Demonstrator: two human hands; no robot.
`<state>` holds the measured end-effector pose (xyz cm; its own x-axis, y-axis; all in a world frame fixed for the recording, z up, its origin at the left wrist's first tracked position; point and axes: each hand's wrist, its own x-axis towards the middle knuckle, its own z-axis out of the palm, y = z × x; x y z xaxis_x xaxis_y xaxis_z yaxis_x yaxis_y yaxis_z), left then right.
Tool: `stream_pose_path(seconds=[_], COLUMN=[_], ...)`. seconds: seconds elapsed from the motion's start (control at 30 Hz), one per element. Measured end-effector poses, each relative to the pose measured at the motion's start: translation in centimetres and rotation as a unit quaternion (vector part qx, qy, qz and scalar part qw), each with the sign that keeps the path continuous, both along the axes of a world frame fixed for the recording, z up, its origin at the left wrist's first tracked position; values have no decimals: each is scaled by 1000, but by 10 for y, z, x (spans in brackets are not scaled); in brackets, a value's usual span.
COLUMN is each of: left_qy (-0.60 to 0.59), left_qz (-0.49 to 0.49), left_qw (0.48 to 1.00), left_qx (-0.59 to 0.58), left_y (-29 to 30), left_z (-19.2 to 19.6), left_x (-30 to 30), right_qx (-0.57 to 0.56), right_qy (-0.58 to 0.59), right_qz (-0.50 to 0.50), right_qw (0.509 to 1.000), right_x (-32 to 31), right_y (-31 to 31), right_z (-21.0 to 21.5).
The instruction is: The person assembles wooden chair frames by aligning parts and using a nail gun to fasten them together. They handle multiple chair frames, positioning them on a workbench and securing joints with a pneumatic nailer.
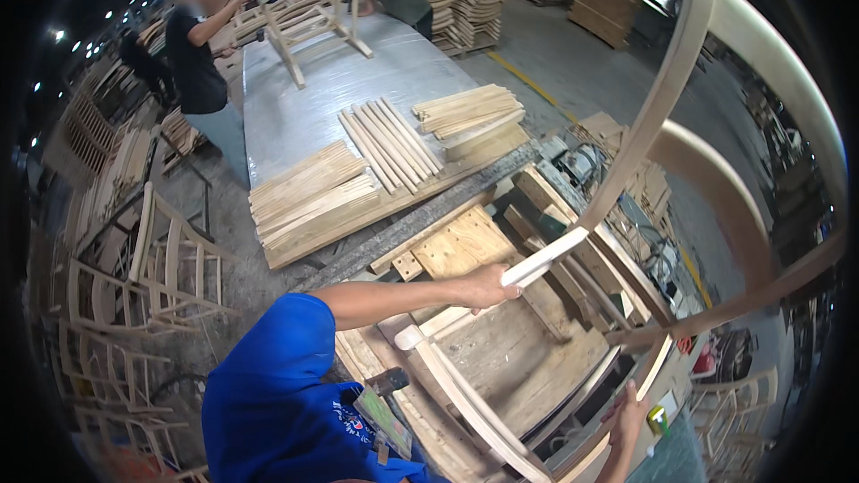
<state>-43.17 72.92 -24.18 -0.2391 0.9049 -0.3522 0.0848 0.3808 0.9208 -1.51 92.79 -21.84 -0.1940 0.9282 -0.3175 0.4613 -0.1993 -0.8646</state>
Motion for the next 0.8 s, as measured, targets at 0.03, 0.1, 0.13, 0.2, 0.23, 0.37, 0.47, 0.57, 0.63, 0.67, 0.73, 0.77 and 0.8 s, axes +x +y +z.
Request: stream_pose_path(seconds=[0.03,0.1,0.13,0.2,0.23,0.37,0.47,0.57,0.63,0.67,0.73,0.77,0.8], left_qy=[-4,-16,-23,-18,-16,23,66,109,126,134,150,147,144], left_qz=[1,-7,-12,1,7,11,-7,-27,-38,-29,-15,-14,-13], left_qw=[1000,999,999,999,999,997,993,986,985,985,984,984,985], left_qx=[-13,-27,-34,-43,-48,-70,-100,-119,-112,-106,-92,-96,-99], left_y=[4,15,21,30,34,39,35,36,42,45,51,54,57], left_z=[-4,-13,-18,-31,-38,-58,-59,-69,-92,-101,-121,-128,-135], left_x=[-5,-13,-18,-23,-25,-33,-36,-40,-43,-41,-37,-37,-36], right_qx=[-2,-10,-16,-37,-40,-65,-60,-61,-60,-62,-75,-82,-91], right_qy=[-4,-14,-22,-27,-28,-28,-16,13,33,44,44,44,45], right_qz=[11,23,29,49,47,32,33,50,55,58,28,13,2], right_qw=[1000,1000,999,998,998,997,998,997,996,995,996,996,995], right_x=[-7,-18,-23,-32,-38,-55,-58,-62,-60,-62,-61,-60,-58], right_y=[5,18,26,36,40,49,53,55,55,54,48,46,46], right_z=[-2,-3,-4,-9,-13,-50,-87,-123,-145,-154,-171,-179,-186])
